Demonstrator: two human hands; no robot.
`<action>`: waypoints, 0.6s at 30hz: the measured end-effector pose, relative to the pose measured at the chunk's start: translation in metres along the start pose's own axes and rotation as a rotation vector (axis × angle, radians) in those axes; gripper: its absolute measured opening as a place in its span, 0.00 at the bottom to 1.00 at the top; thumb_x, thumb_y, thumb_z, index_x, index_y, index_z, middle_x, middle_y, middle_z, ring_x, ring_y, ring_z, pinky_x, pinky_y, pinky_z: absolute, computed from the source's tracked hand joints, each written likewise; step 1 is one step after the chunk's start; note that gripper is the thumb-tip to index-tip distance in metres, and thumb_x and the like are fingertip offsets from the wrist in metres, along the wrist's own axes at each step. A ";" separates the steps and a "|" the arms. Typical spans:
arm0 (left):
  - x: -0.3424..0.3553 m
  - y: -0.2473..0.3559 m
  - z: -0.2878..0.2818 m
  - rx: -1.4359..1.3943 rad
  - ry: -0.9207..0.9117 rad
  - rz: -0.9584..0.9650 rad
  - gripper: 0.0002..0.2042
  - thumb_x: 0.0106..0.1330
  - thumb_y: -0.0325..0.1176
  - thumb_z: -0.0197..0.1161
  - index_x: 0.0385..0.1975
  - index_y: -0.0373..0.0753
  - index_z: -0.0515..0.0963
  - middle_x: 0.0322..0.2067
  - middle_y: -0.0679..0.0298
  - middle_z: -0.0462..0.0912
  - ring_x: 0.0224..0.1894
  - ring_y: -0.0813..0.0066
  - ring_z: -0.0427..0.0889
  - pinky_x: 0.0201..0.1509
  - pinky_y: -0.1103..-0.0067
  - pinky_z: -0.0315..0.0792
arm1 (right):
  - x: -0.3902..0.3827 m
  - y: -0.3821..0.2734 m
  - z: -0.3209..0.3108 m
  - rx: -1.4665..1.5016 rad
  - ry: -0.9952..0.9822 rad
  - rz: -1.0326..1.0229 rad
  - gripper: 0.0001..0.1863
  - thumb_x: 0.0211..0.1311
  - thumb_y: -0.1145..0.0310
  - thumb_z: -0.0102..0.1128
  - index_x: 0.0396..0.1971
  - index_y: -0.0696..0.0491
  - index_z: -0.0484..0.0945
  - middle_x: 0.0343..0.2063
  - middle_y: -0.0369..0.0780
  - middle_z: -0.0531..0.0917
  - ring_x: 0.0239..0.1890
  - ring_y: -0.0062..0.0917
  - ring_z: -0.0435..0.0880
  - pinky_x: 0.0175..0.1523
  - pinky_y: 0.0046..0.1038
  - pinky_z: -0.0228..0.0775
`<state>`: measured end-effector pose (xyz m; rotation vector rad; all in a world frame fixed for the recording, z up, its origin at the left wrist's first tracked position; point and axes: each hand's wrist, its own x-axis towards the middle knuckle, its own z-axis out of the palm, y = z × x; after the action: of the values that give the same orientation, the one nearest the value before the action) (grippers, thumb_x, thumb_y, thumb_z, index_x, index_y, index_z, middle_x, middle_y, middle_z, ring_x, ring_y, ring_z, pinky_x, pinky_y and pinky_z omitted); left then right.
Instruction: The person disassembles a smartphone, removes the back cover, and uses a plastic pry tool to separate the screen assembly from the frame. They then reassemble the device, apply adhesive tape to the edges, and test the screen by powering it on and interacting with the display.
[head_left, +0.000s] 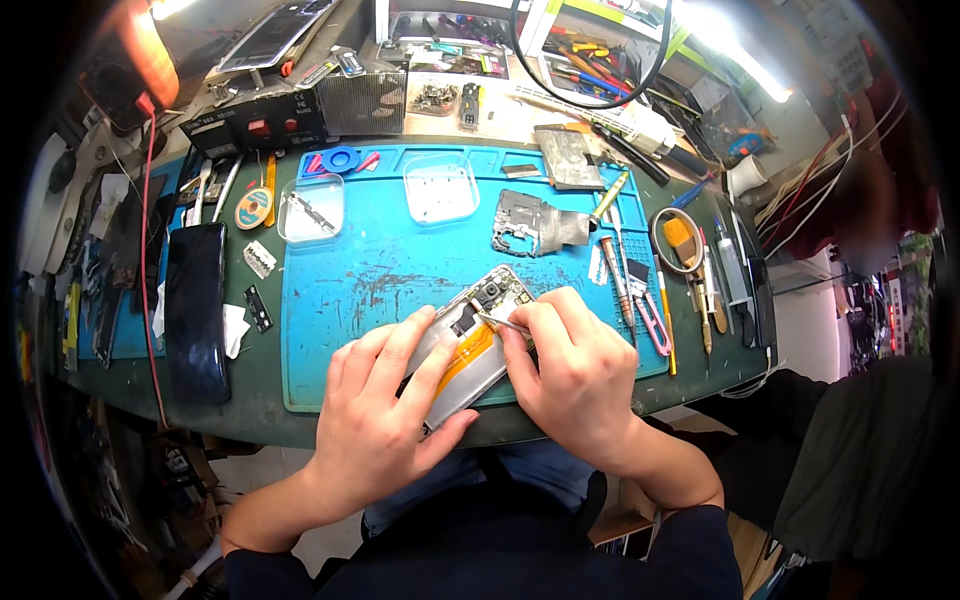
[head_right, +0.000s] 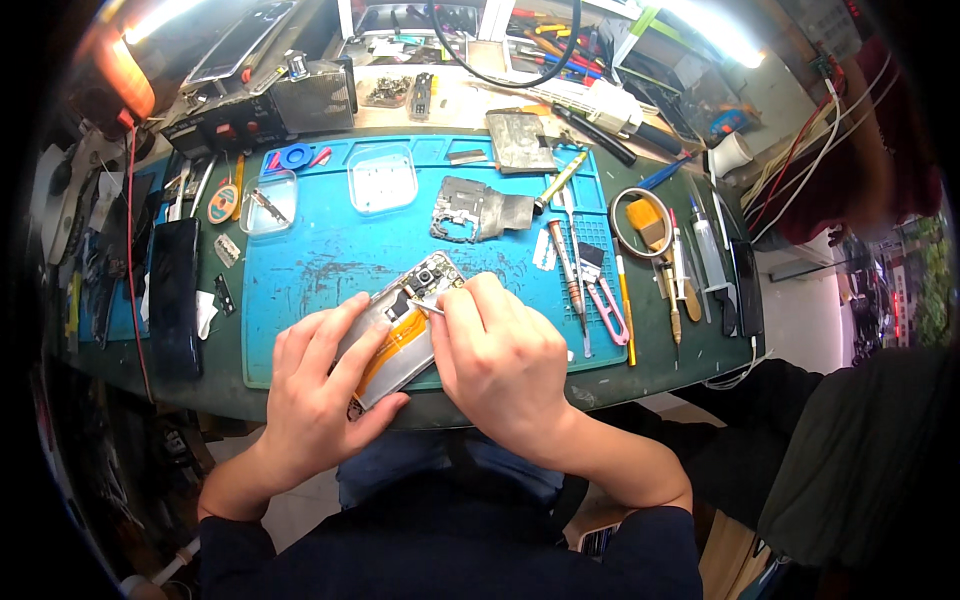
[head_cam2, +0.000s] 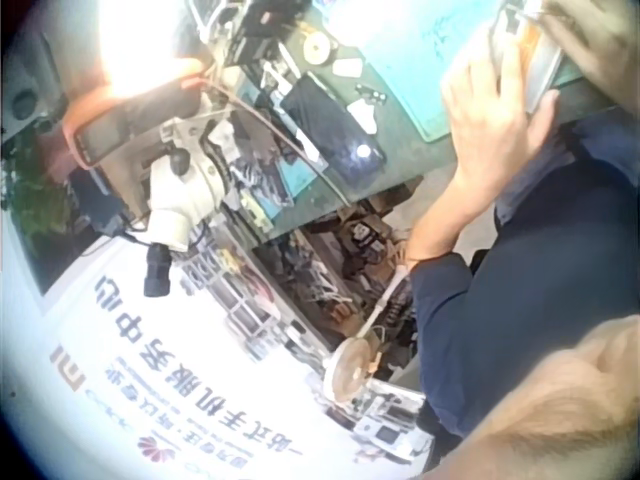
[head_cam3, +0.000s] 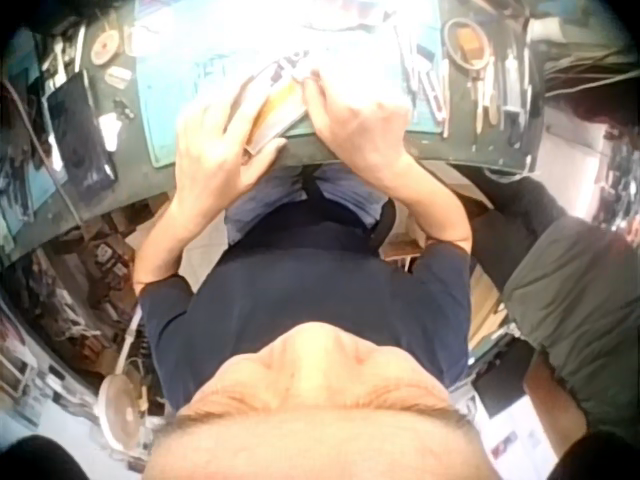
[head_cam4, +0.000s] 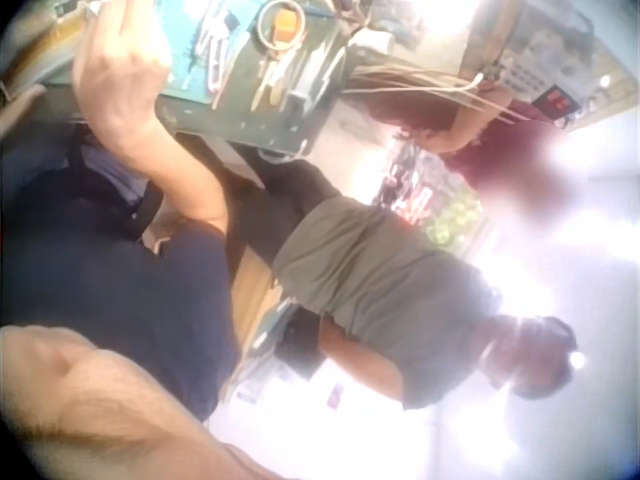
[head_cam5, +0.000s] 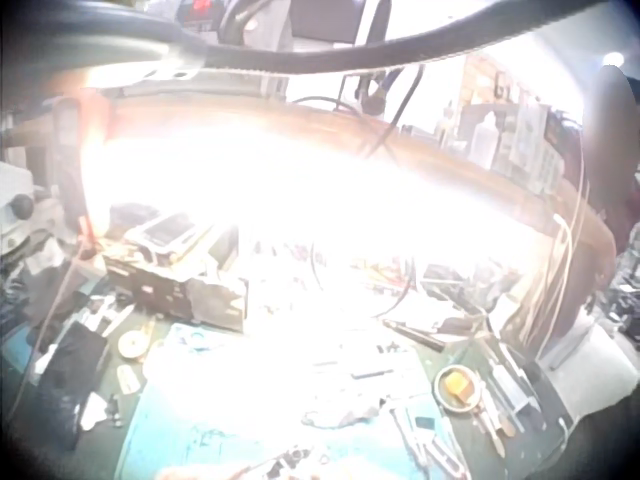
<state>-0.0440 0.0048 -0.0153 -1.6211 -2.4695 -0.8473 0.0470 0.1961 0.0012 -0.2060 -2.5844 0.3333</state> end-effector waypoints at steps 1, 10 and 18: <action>0.000 0.000 0.000 -0.001 -0.001 0.001 0.32 0.50 0.42 0.77 0.57 0.35 0.78 0.63 0.50 0.73 0.59 0.51 0.73 0.61 0.61 0.66 | 0.000 0.000 0.001 -0.011 0.008 0.003 0.07 0.54 0.74 0.71 0.31 0.54 0.80 0.28 0.37 0.80 0.24 0.31 0.83 0.29 0.31 0.73; 0.000 -0.002 0.000 0.005 -0.007 0.017 0.33 0.50 0.42 0.77 0.57 0.34 0.77 0.63 0.49 0.73 0.59 0.51 0.73 0.61 0.61 0.66 | 0.000 -0.009 0.004 -0.089 -0.002 0.060 0.07 0.55 0.75 0.71 0.31 0.54 0.80 0.29 0.38 0.81 0.25 0.33 0.84 0.29 0.31 0.74; 0.000 -0.002 -0.001 -0.002 -0.011 0.021 0.33 0.51 0.42 0.77 0.57 0.33 0.77 0.63 0.48 0.73 0.58 0.51 0.73 0.61 0.62 0.66 | -0.003 -0.012 0.007 -0.098 -0.007 0.095 0.06 0.57 0.74 0.69 0.32 0.55 0.79 0.30 0.39 0.80 0.26 0.34 0.84 0.30 0.33 0.74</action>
<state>-0.0458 0.0035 -0.0157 -1.6540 -2.4550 -0.8406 0.0446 0.1823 -0.0025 -0.3648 -2.6050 0.2420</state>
